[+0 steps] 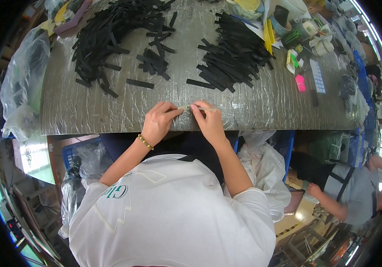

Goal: Organizing and sorting black material strips on a workbench for shoe manufacturing.

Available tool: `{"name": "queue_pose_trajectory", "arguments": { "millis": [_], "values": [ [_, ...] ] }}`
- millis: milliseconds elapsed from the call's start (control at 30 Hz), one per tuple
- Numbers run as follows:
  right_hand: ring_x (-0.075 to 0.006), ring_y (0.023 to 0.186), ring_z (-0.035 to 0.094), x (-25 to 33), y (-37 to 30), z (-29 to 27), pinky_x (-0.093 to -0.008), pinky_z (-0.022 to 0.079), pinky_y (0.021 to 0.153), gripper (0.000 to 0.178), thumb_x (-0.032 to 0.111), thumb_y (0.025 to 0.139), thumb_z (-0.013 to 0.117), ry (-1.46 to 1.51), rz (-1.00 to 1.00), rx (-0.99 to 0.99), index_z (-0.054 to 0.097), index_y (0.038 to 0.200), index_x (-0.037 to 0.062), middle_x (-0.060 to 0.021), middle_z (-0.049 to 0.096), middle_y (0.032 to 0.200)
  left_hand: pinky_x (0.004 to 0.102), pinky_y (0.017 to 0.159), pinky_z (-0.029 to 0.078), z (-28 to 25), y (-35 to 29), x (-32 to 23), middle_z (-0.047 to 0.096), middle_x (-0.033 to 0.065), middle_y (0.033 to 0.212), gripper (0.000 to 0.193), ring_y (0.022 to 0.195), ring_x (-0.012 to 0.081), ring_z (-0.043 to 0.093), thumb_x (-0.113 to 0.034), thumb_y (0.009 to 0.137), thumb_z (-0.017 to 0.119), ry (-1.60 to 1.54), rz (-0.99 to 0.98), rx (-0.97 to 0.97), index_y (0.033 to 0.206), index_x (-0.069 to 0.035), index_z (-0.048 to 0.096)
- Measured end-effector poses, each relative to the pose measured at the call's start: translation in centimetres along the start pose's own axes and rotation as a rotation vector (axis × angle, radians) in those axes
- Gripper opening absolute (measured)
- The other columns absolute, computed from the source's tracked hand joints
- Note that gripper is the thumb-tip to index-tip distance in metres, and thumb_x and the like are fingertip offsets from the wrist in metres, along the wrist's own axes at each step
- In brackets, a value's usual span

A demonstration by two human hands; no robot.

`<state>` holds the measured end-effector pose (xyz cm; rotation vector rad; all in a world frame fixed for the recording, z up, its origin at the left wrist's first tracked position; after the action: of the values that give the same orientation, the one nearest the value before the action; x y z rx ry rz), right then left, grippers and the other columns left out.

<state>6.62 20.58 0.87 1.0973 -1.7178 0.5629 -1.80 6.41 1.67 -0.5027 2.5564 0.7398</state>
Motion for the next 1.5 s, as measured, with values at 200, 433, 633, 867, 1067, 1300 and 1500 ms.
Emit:
{"name": "queue_pose_trajectory", "arguments": {
  "millis": [200,433,633,867,1067,1300,1500],
  "values": [
    [-0.0192,0.077,0.069,0.4,-0.6,0.7,-0.0287,0.053,0.071,0.019,0.011,0.098,0.062,0.054,0.054,0.061,0.069,0.1,-0.0064,-0.0127,0.071,0.088,0.0354,0.072,0.055,-0.2,-0.1,0.2,0.063,0.0045,0.088,0.037,0.084,0.0244,0.062,0.001,0.077,0.062,-0.021,-0.016,-0.029,0.112,-0.008,0.072],
    [-0.0157,0.084,0.07,0.3,-0.3,2.8,-0.0278,0.054,0.074,0.018,0.009,0.098,0.062,0.049,0.051,0.109,0.069,0.102,-0.0075,-0.0106,0.072,0.089,0.04,0.072,0.055,-0.1,-0.4,0.8,0.066,0.0109,0.088,0.047,0.084,0.0297,0.065,0.001,0.086,0.061,-0.118,-0.095,-0.05,0.132,-0.007,0.06],
    [-0.0347,0.08,0.065,2.2,0.0,2.9,-0.0377,0.051,0.072,0.015,0.009,0.097,0.061,-0.075,-0.17,0.03,0.067,0.101,-0.0045,-0.0172,0.066,0.087,0.0407,0.071,0.055,-0.1,-0.3,0.9,0.067,0.0114,0.089,0.044,0.084,0.0301,0.065,0.0,0.087,0.061,-0.134,-0.094,-0.057,0.131,-0.007,0.061],
    [-0.0358,0.113,0.055,1.9,0.3,1.7,-0.0404,0.046,0.095,0.018,0.0,0.093,0.058,-0.287,-0.198,0.216,0.06,0.111,0.0001,-0.0163,0.051,0.123,0.0407,0.073,0.055,-0.2,-0.4,1.0,0.068,0.0107,0.092,0.038,0.087,0.0304,0.066,0.0,0.087,0.063,-0.162,-0.132,-0.029,0.124,-0.007,0.064],
    [-0.0346,0.115,0.055,1.7,1.1,1.5,-0.0414,0.045,0.098,0.023,0.002,0.09,0.065,-0.366,-0.297,0.25,0.06,0.112,0.0013,-0.0145,0.052,0.122,0.0419,0.078,0.054,-1.4,-0.1,0.9,0.068,0.0119,0.094,0.023,0.09,0.0329,0.066,-0.002,0.085,0.067,-0.188,-0.045,-0.107,0.108,-0.005,0.066],
    [-0.0343,0.112,0.056,3.9,1.3,1.3,-0.0407,0.045,0.096,0.023,0.009,0.089,0.069,-0.21,-0.323,0.141,0.064,0.11,0.0028,-0.0132,0.056,0.121,0.0411,0.082,0.054,-6.2,0.3,5.5,0.07,0.013,0.101,0.014,0.094,0.0341,0.066,-0.001,0.082,0.071,-0.104,-0.087,-0.221,0.095,-0.002,0.068],
    [-0.0305,0.106,0.057,1.2,0.7,0.7,-0.0413,0.046,0.089,0.023,0.017,0.086,0.072,-0.545,-0.479,0.123,0.072,0.106,0.0059,-0.0082,0.059,0.126,0.0399,0.083,0.053,-9.0,2.1,12.3,0.07,0.0115,0.099,0.013,0.094,0.0332,0.066,0.0,0.081,0.071,-0.058,-0.084,-0.115,0.093,-0.003,0.068]
  ]
}}
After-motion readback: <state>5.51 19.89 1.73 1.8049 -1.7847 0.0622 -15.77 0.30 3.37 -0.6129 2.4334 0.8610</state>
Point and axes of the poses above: each hand's wrist, its own y-axis towards the middle knuckle, its own z-axis out of the palm, x = y × z, the point moved 7 cm from there along y, towards the middle knuckle
